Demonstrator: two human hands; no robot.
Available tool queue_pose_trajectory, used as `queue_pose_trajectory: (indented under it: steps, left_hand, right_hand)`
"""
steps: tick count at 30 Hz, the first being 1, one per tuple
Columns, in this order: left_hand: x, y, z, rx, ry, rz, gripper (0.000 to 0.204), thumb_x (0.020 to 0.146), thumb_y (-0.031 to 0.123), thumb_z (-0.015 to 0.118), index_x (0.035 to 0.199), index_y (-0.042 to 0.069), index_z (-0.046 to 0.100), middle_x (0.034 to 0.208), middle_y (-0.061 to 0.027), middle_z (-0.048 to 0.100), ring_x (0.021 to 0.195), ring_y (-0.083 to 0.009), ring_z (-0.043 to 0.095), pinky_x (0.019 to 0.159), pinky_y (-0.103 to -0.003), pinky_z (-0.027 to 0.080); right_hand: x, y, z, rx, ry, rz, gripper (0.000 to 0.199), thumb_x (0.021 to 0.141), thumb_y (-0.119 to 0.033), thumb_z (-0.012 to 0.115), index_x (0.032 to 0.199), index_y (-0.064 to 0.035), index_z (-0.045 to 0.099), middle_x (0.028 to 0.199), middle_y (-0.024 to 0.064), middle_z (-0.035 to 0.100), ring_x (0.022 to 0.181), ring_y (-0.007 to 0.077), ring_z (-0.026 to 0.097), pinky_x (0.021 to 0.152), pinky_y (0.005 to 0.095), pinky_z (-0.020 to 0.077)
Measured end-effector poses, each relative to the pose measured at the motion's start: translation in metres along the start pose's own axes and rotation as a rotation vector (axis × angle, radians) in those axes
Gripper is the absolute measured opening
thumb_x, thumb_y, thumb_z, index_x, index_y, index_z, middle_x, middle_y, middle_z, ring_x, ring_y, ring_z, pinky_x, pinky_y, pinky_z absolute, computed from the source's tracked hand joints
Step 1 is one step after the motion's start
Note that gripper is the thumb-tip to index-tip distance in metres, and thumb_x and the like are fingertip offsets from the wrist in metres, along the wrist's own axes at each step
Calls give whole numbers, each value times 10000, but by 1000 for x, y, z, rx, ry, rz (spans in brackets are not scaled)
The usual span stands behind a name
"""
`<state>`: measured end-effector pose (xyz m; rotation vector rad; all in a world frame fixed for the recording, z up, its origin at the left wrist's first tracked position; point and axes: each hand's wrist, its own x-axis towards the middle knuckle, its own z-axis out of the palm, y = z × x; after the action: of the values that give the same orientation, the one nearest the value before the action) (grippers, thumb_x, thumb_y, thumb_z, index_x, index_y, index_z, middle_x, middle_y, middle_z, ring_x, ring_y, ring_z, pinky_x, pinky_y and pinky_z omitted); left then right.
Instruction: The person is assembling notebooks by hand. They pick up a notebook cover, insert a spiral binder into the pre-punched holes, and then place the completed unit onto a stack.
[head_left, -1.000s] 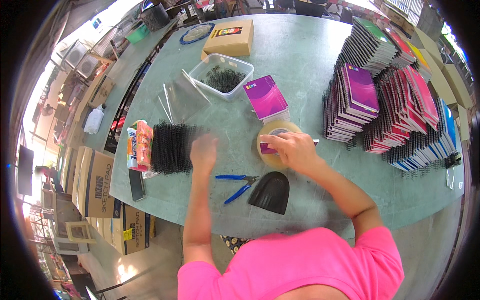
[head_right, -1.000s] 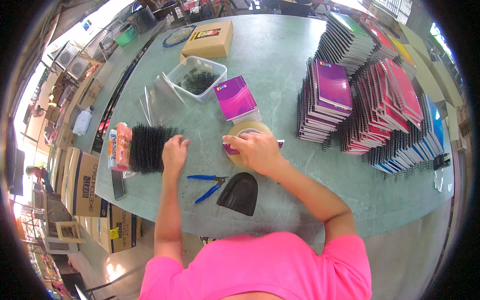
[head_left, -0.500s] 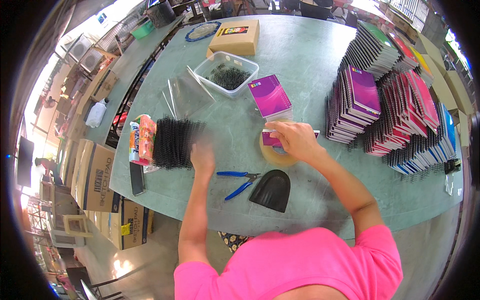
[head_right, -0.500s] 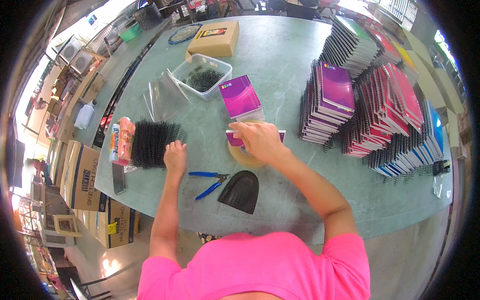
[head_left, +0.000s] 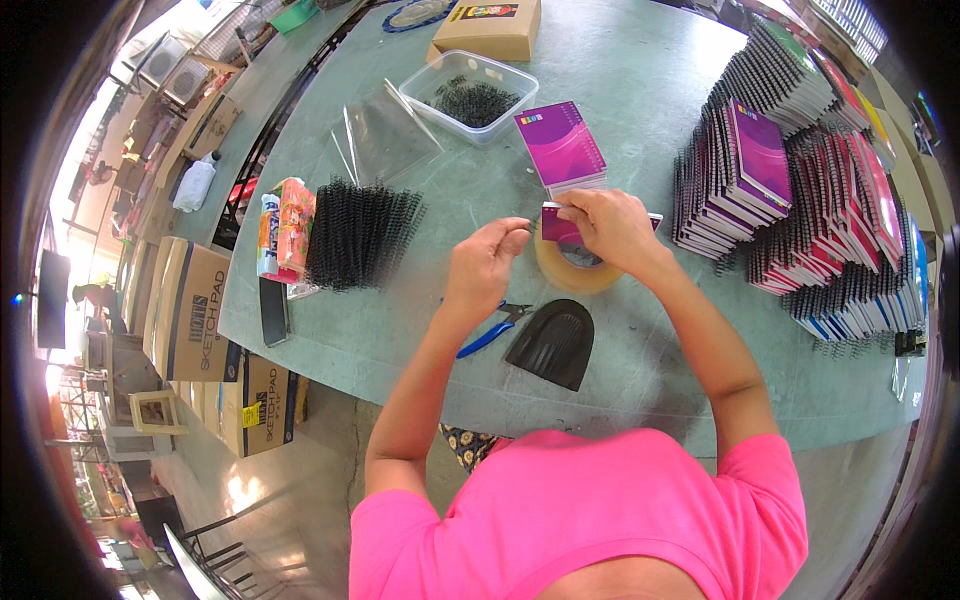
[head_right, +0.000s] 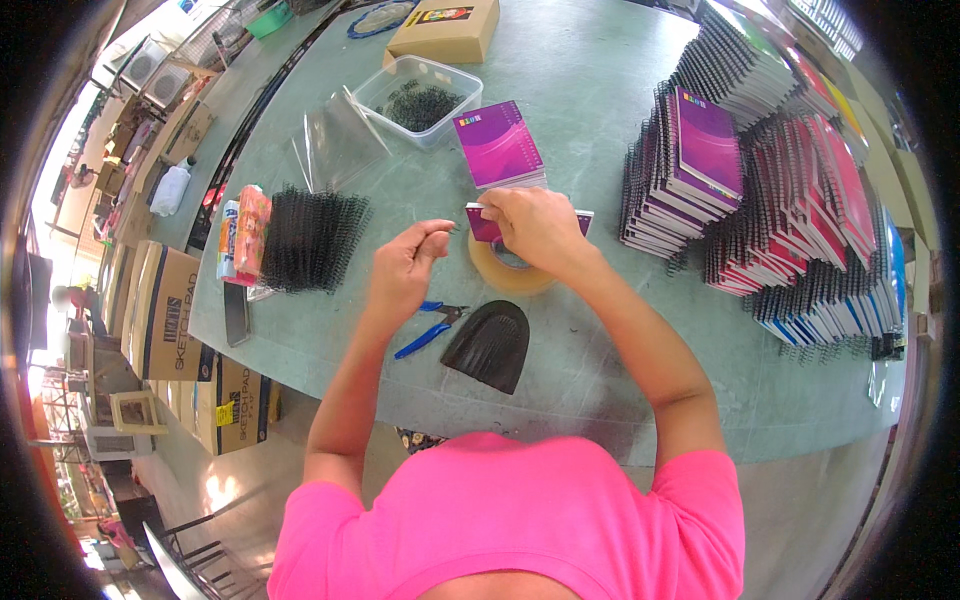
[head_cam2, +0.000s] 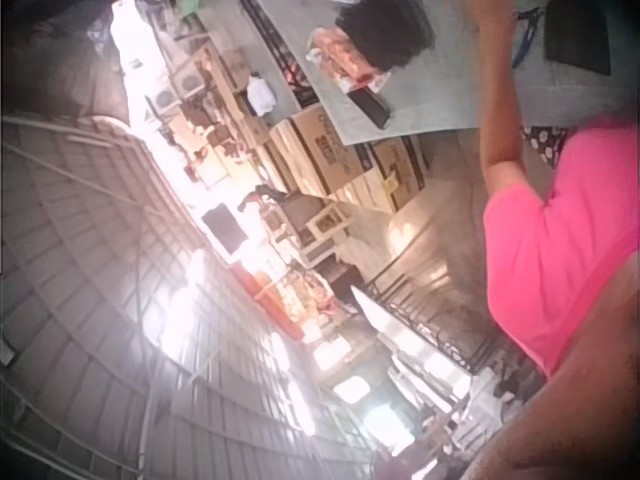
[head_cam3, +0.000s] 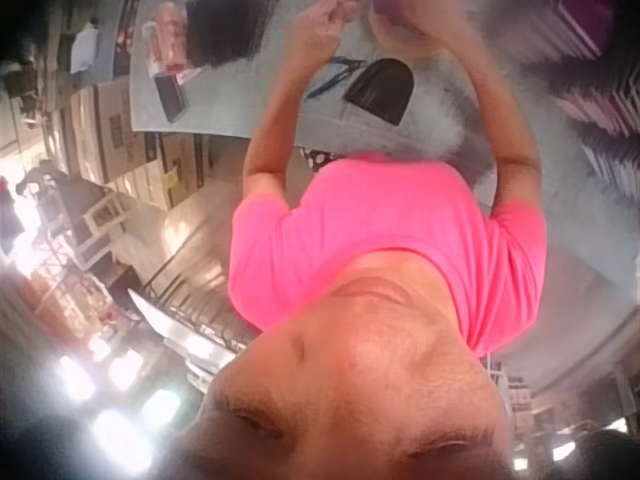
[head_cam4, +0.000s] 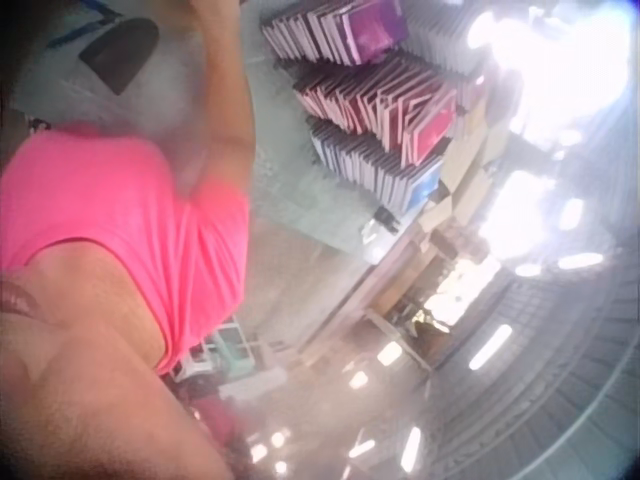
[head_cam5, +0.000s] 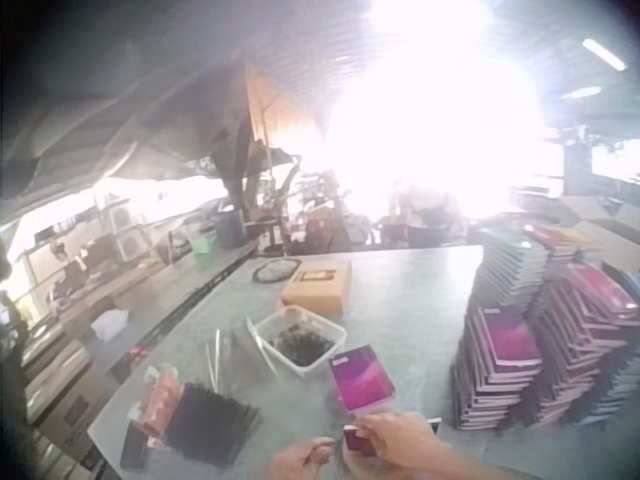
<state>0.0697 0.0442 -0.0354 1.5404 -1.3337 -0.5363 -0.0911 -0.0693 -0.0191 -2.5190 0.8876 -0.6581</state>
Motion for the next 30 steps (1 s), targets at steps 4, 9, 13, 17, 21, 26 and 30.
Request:
queue_pose_trajectory:
  steps: [4,9,13,17,21,26,30]
  left_hand:
    - [5,3,10,189,87,170,246,896,252,597,948,15,639,735,-91,605,616,-141,551,603,-278,449]
    - [7,9,11,259,-16,97,333,919,340,550,869,22,635,628,-85,573,571,-141,541,538,-289,417]
    - [14,9,14,43,-77,-146,429,937,410,496,805,22,621,519,-46,508,438,-116,468,438,-277,365]
    - [19,4,12,-377,-204,-418,441,932,427,503,775,24,589,472,-13,446,358,-80,359,357,-247,293]
    - [18,-4,9,-603,-276,-504,425,921,436,520,775,38,551,484,9,407,355,-62,307,333,-221,241]
    - [30,-9,0,-1091,-340,-854,369,930,403,516,835,47,526,539,25,408,386,-67,334,347,-208,244]
    - [20,13,3,-745,-196,-626,285,943,326,522,901,44,527,599,20,452,472,-65,401,393,-204,288]
  right_hand:
    - [0,2,-1,9,-25,-19,165,853,-201,552,956,-122,655,795,109,661,751,307,635,656,422,480]
    - [-2,1,-2,43,-29,-18,167,847,-174,552,976,-131,648,777,103,658,740,305,634,641,420,475]
    - [-2,-4,-9,47,-100,2,176,846,-162,548,992,-138,645,772,95,658,733,299,633,629,415,474]
    - [-4,-5,-11,82,-78,-10,171,841,-160,552,978,-136,651,760,90,655,732,294,633,627,413,476]
    - [-4,-1,-5,97,-32,-77,172,822,-148,562,961,-133,662,762,83,647,726,291,629,628,404,478]
    - [-9,-2,-2,133,9,-264,176,802,-134,572,951,-120,664,821,74,639,747,285,625,648,388,485]
    - [-9,2,5,116,88,-164,153,809,-141,569,925,-108,664,836,72,639,765,283,624,662,386,488]
